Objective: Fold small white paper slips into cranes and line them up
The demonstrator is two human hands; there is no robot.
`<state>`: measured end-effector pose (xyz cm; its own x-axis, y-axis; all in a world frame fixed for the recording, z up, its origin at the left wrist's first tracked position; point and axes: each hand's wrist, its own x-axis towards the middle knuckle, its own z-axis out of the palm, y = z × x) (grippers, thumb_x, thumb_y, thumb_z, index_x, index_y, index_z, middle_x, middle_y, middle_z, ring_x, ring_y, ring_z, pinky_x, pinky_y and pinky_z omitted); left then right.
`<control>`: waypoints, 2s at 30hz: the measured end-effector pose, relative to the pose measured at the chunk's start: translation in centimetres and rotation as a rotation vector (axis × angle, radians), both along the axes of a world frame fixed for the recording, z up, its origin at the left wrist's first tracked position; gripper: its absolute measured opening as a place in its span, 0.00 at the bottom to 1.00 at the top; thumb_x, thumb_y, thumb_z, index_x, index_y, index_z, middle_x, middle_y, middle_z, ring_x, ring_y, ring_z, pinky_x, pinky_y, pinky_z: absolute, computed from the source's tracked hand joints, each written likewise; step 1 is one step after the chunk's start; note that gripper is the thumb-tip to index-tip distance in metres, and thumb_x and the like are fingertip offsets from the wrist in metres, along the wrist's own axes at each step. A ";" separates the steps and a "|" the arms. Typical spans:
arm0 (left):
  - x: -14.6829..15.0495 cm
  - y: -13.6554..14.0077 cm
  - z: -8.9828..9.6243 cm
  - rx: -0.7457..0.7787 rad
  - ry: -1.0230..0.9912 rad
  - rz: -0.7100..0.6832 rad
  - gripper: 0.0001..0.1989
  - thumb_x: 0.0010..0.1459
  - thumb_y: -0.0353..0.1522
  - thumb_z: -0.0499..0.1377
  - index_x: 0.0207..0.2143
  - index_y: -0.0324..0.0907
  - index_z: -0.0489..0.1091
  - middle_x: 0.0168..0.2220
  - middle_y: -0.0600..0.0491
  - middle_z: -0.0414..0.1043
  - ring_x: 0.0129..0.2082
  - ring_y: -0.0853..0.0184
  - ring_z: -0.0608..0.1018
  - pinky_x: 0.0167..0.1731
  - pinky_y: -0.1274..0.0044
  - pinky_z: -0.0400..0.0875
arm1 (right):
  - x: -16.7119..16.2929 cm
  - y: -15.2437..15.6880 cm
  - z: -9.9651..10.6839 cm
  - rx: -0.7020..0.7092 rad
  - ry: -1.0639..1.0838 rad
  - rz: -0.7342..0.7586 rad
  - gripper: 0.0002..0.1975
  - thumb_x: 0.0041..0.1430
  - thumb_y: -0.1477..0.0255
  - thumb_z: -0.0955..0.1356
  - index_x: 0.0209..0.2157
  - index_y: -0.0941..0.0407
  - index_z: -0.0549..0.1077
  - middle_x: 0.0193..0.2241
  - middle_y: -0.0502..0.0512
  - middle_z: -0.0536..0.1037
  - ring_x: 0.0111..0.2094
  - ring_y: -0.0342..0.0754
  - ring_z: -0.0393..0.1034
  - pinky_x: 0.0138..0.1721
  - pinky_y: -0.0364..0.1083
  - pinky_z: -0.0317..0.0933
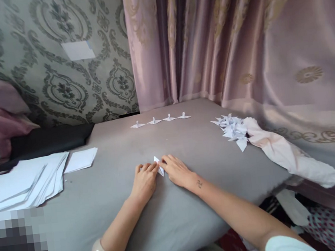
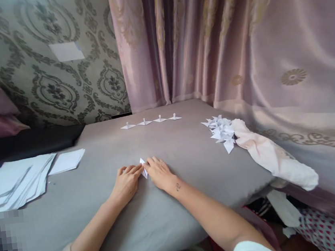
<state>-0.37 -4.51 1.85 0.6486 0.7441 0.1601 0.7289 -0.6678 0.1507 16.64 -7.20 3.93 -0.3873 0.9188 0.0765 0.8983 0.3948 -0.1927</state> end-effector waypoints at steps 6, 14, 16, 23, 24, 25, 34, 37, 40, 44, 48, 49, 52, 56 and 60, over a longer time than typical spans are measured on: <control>0.0 -0.2 -0.1 0.017 -0.002 0.010 0.21 0.58 0.23 0.47 0.51 0.45 0.68 0.55 0.48 0.69 0.51 0.56 0.71 0.50 0.60 0.56 | -1.1 -1.7 -0.3 0.056 0.001 -0.050 0.19 0.59 0.83 0.57 0.49 0.58 0.69 0.46 0.60 0.71 0.47 0.51 0.63 0.46 0.48 0.59; -0.2 0.2 0.4 -0.032 -0.017 -0.031 0.21 0.57 0.24 0.48 0.49 0.43 0.70 0.53 0.46 0.71 0.49 0.57 0.72 0.46 0.65 0.60 | -2.4 -3.7 0.0 0.072 0.063 -0.155 0.18 0.60 0.75 0.58 0.50 0.61 0.68 0.45 0.63 0.74 0.46 0.53 0.65 0.48 0.50 0.59; -0.1 0.2 0.5 -0.031 -0.020 -0.042 0.19 0.57 0.25 0.49 0.47 0.42 0.72 0.52 0.45 0.71 0.48 0.58 0.71 0.47 0.65 0.60 | -2.5 -3.9 -0.1 0.085 0.071 -0.144 0.20 0.61 0.74 0.57 0.53 0.61 0.66 0.47 0.63 0.73 0.48 0.53 0.65 0.49 0.50 0.59; -1.3 1.1 -0.1 -0.099 -0.120 -0.013 0.21 0.58 0.27 0.48 0.51 0.47 0.70 0.53 0.49 0.71 0.50 0.61 0.71 0.50 0.66 0.59 | -2.5 -4.1 -1.1 0.098 0.016 -0.082 0.23 0.62 0.75 0.56 0.56 0.67 0.65 0.56 0.71 0.67 0.55 0.56 0.61 0.54 0.53 0.56; -1.7 1.4 -0.1 -0.112 -0.139 -0.023 0.21 0.59 0.27 0.48 0.51 0.47 0.70 0.53 0.50 0.71 0.51 0.61 0.71 0.51 0.65 0.59 | -2.5 -4.1 -1.2 0.104 0.019 -0.084 0.23 0.62 0.75 0.56 0.56 0.67 0.65 0.56 0.70 0.67 0.55 0.56 0.61 0.54 0.53 0.56; -1.9 1.5 -0.1 -0.124 -0.154 -0.041 0.20 0.59 0.28 0.48 0.51 0.48 0.70 0.54 0.50 0.71 0.51 0.61 0.71 0.52 0.64 0.59 | -2.5 -4.2 -1.3 0.108 0.023 -0.085 0.23 0.62 0.74 0.56 0.56 0.67 0.65 0.56 0.70 0.66 0.56 0.56 0.61 0.55 0.53 0.55; -2.2 1.1 0.3 -0.126 -0.187 -0.122 0.18 0.61 0.30 0.49 0.52 0.46 0.69 0.55 0.48 0.69 0.52 0.62 0.71 0.53 0.67 0.64 | -2.1 -5.4 -1.6 0.131 0.045 -0.070 0.23 0.63 0.74 0.56 0.55 0.67 0.66 0.56 0.69 0.67 0.58 0.57 0.60 0.58 0.54 0.52; -1.6 1.6 0.3 -0.168 -0.269 -0.096 0.14 0.62 0.33 0.50 0.43 0.46 0.74 0.51 0.48 0.73 0.49 0.62 0.73 0.52 0.68 0.65 | -1.7 -5.8 -1.1 0.122 0.058 -0.061 0.21 0.62 0.75 0.57 0.53 0.65 0.68 0.54 0.68 0.69 0.56 0.56 0.62 0.57 0.54 0.54; -1.0 2.4 0.2 -0.303 -0.431 0.031 0.11 0.59 0.34 0.54 0.34 0.44 0.76 0.41 0.49 0.77 0.42 0.63 0.76 0.47 0.72 0.68 | -1.0 -5.5 -0.5 0.081 0.137 -0.069 0.17 0.62 0.75 0.58 0.47 0.59 0.73 0.49 0.63 0.74 0.51 0.53 0.66 0.52 0.51 0.58; -0.6 2.9 -0.2 -0.378 -0.616 0.297 0.09 0.54 0.33 0.57 0.36 0.40 0.75 0.35 0.49 0.75 0.34 0.67 0.75 0.39 0.74 0.70 | 0.0 -3.4 -0.3 0.007 0.365 -0.194 0.15 0.60 0.76 0.59 0.41 0.54 0.75 0.40 0.57 0.78 0.43 0.48 0.72 0.46 0.46 0.62; -0.7 2.6 -0.6 -0.364 -0.651 0.330 0.09 0.55 0.34 0.56 0.34 0.38 0.74 0.36 0.49 0.72 0.33 0.68 0.73 0.37 0.75 0.69 | 0.2 -0.5 -0.8 -0.076 0.623 -0.404 0.12 0.57 0.73 0.62 0.40 0.55 0.75 0.35 0.56 0.80 0.36 0.47 0.74 0.41 0.45 0.63; -0.7 2.6 -0.7 -0.371 -0.663 0.324 0.09 0.55 0.34 0.56 0.33 0.38 0.73 0.35 0.49 0.71 0.33 0.69 0.73 0.36 0.76 0.68 | 0.1 0.2 -0.9 -0.097 0.661 -0.421 0.11 0.56 0.72 0.63 0.38 0.56 0.76 0.34 0.56 0.80 0.35 0.47 0.74 0.40 0.45 0.63; -0.8 2.6 -0.9 -0.394 -0.725 0.307 0.08 0.53 0.34 0.59 0.29 0.38 0.73 0.34 0.50 0.71 0.31 0.70 0.72 0.35 0.76 0.67 | -0.4 1.6 -1.5 -0.123 0.706 -0.426 0.09 0.53 0.69 0.66 0.34 0.56 0.76 0.31 0.56 0.80 0.32 0.47 0.73 0.38 0.46 0.63; -0.7 2.6 -0.9 -0.477 -0.849 0.333 0.08 0.51 0.35 0.60 0.28 0.38 0.72 0.28 0.53 0.71 0.27 0.71 0.70 0.31 0.78 0.66 | -0.7 2.5 -2.0 -0.134 0.781 -0.435 0.09 0.49 0.66 0.68 0.31 0.57 0.76 0.29 0.54 0.79 0.28 0.45 0.71 0.35 0.45 0.63; -0.4 2.1 -0.2 -0.595 -1.148 0.312 0.11 0.50 0.38 0.62 0.31 0.38 0.73 0.30 0.52 0.74 0.29 0.70 0.73 0.33 0.77 0.67 | -0.7 3.0 -1.6 -0.132 0.871 -0.426 0.10 0.48 0.65 0.68 0.30 0.57 0.76 0.28 0.53 0.79 0.26 0.43 0.68 0.33 0.44 0.62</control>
